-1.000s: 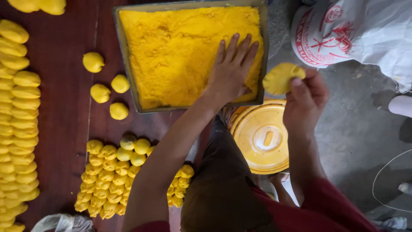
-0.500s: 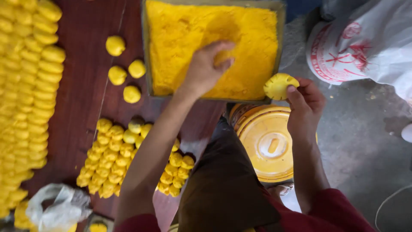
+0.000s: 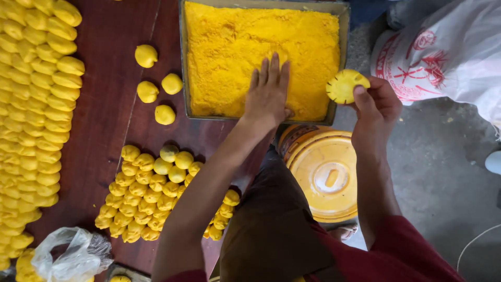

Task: Forming yellow dough into flower shapes using a scoring tool and placing them on a baking tray.

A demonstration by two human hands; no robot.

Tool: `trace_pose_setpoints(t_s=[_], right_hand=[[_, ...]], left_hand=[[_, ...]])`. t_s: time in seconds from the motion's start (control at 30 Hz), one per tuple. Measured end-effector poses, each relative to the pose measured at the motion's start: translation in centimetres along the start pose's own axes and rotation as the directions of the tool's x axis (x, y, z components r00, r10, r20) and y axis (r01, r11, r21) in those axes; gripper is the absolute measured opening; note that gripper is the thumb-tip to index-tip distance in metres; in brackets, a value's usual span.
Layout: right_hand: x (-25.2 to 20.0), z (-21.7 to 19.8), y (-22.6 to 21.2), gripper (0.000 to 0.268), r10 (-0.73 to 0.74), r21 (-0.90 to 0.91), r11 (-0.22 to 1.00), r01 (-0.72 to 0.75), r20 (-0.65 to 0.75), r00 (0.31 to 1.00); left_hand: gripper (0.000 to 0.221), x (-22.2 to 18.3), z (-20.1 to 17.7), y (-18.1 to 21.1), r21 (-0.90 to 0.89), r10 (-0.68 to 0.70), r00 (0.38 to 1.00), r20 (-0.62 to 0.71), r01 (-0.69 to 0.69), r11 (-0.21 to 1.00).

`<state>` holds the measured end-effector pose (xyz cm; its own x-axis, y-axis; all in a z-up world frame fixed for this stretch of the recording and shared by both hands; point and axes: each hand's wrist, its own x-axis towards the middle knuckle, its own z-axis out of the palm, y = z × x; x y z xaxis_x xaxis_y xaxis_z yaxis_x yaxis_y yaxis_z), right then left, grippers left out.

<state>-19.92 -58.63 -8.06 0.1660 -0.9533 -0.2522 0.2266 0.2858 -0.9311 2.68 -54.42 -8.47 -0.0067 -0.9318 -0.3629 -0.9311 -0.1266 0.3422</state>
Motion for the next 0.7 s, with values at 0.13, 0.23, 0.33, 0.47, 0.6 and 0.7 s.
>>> trace_pose_setpoints(t_s=[0.13,0.23,0.33,0.47,0.6,0.7], right_hand=[[-0.7,0.5,0.1,0.014,0.001,0.053,0.999,-0.001,-0.004,1.0],[-1.1,0.3,0.4,0.014,-0.021,0.072,0.997,0.021,0.0,1.0],[-1.2,0.1,-0.1,0.014,-0.021,0.087,0.996,0.021,-0.011,1.0],[-1.3,-1.0,-0.1,0.014,-0.021,0.064,0.998,0.024,-0.045,0.999],[-1.9,-1.5,0.4,0.013,-0.028,0.097,0.995,0.031,-0.035,0.999],[-1.9,-0.4,0.4,0.012,0.01,0.222,0.975,-0.011,0.003,1.0]], left_hand=[[0.114,1.0,-0.3,-0.2,0.103,-0.033,0.998,0.053,0.027,0.994],[0.094,0.8,1.0,-1.0,0.09,0.056,0.991,-0.118,-0.046,0.995],[0.065,1.0,3.1,-2.8,0.046,0.044,0.977,-0.208,-0.036,0.998],[0.031,1.3,2.6,-3.9,-0.215,-0.166,0.969,-0.183,0.126,0.969],[0.041,1.5,1.1,-0.3,-0.299,-0.055,0.961,-0.272,-0.031,0.954],[0.082,2.7,2.8,3.0,0.048,0.186,0.937,-0.296,-0.18,0.983]])
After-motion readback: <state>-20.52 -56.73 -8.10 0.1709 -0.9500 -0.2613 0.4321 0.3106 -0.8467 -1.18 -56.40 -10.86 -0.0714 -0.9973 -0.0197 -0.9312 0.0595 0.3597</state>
